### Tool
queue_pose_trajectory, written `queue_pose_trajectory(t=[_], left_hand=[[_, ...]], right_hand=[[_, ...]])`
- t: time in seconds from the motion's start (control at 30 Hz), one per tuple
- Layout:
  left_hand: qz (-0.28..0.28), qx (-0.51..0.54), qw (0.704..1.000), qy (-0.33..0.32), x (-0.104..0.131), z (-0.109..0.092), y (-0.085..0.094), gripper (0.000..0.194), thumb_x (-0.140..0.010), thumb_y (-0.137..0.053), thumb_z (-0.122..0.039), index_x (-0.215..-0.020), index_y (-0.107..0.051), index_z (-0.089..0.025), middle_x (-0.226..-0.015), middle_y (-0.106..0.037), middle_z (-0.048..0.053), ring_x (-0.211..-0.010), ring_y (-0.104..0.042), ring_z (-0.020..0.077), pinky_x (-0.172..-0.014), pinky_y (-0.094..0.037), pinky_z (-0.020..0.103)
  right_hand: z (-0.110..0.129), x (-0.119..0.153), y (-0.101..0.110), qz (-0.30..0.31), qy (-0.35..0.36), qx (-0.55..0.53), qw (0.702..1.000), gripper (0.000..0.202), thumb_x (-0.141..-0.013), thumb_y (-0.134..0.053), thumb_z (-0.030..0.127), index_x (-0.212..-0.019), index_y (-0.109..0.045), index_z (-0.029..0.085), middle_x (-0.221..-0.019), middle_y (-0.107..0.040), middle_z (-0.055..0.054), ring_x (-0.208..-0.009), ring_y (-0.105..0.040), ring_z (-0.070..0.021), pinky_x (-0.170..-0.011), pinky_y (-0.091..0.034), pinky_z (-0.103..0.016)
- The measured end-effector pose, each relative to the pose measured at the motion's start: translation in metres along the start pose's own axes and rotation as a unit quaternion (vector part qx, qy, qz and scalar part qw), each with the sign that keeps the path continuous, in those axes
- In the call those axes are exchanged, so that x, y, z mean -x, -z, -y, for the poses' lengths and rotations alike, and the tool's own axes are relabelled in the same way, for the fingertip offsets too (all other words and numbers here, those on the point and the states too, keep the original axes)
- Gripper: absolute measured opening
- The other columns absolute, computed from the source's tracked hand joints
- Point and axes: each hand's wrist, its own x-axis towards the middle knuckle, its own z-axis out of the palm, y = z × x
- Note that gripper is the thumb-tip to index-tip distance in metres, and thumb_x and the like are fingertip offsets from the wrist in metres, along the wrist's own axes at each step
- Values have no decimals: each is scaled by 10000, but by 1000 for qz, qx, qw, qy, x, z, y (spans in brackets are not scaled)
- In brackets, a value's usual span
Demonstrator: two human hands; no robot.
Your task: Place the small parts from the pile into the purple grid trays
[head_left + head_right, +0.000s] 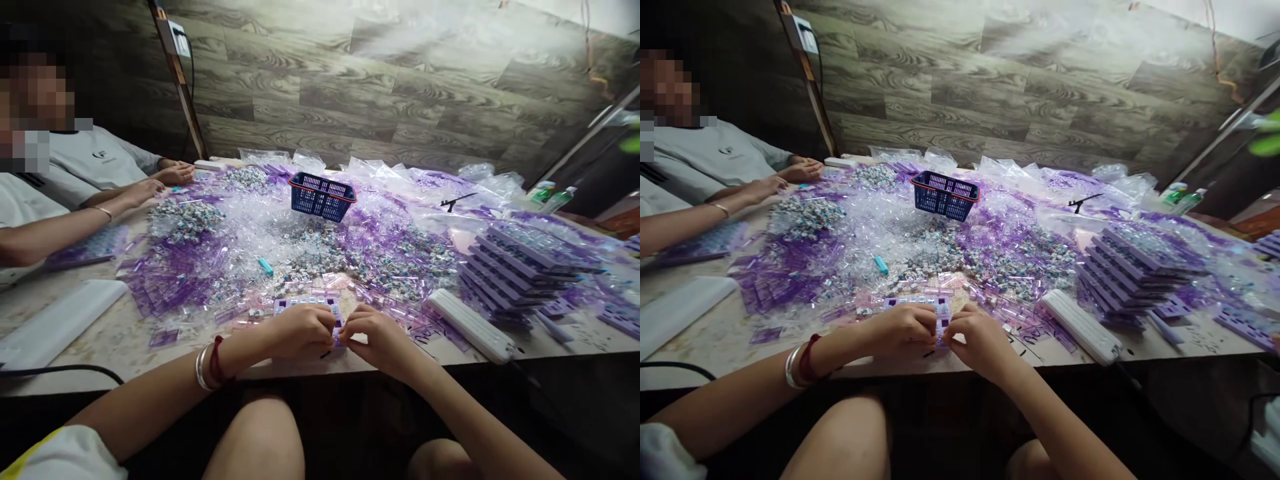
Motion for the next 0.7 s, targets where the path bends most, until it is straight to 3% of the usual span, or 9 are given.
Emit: queue_pose_trajectory(t=[0.1, 0.23, 0.37, 0.5, 0.7], left_hand=[[-8, 31, 999, 15, 4, 6, -1, 218, -876, -559, -192, -693, -671, -156, -716, -664, 59, -690, -585, 140, -644, -443, 230], [-36, 107, 993, 31, 8, 19, -1, 182, -853, -612, -250, -745, -707, -140, -753, -696, 83, -691, -627, 142, -659, -478, 219], [-117, 81, 985, 100, 13, 38, 7, 223, -851, -612, -303, -737, -700, -133, -764, -699, 86, -677, -633, 144, -659, -487, 234], [-211, -41, 957, 197, 21, 55, 18, 195, -839, -624, -259, -694, -683, -144, -737, -676, 52, -681, -613, 148, -674, -473, 250], [-223, -168, 926, 253, 29, 64, 20, 127, -823, -638, -196, -711, -672, -146, -767, -666, 54, -776, -618, 187, -754, -481, 291]], right_hand=[[-13, 0, -5, -64, 34, -61, 996, 97, -797, -637, 162, -754, -704, 217, -766, -716, -37, -766, -628, -184, -731, -503, -316], [-47, -22, -6, -195, -73, 5, 978, 155, -854, -545, 204, -892, -695, 185, -897, -710, -81, -839, -646, -214, -762, -517, -360], [-79, -60, -9, -148, -158, 188, 958, 298, -787, -527, 67, -1039, -672, 136, -1131, -648, -144, -1059, -580, -257, -923, -439, -379], [-88, -78, -19, -101, -195, 301, 928, 251, -846, -476, 85, -955, -692, 154, -966, -693, -127, -942, -597, -238, -844, -420, -334], [-82, -78, -23, -133, -178, 322, 920, 157, -818, -517, 131, -856, -667, 158, -882, -689, -119, -875, -592, -249, -796, -398, -338]])
